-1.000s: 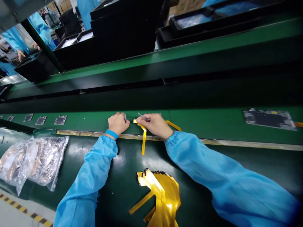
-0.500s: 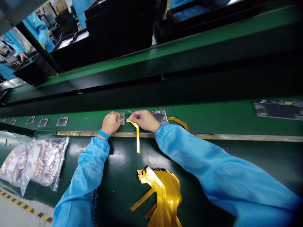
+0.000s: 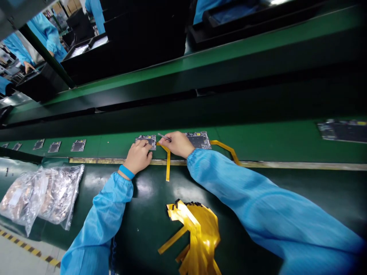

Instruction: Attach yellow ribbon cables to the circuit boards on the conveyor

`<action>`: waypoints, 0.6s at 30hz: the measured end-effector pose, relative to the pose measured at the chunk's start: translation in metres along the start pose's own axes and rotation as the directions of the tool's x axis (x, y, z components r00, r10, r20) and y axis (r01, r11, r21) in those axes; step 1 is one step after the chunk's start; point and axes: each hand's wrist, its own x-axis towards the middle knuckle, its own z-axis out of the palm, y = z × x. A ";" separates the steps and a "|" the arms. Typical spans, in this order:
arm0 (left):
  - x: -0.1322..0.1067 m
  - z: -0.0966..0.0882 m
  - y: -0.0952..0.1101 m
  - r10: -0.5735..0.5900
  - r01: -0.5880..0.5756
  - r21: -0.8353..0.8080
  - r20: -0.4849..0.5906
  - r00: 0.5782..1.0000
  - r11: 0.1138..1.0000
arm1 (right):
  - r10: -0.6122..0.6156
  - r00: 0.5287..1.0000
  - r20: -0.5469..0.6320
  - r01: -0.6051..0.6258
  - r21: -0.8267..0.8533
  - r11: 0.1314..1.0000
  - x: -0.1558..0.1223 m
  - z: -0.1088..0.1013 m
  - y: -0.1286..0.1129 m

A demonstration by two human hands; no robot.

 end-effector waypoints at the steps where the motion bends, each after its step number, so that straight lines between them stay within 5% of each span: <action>1: 0.000 0.000 0.002 0.002 -0.002 0.016 0.017 1.000 1.000 | -0.001 1.000 0.005 0.001 -0.004 1.000 -0.001 -0.001 0.001; 18: -0.003 0.000 0.034 0.029 -0.044 0.152 0.103 0.994 0.987 | 0.026 0.997 0.066 -0.020 -0.081 0.996 -0.002 -0.012 0.012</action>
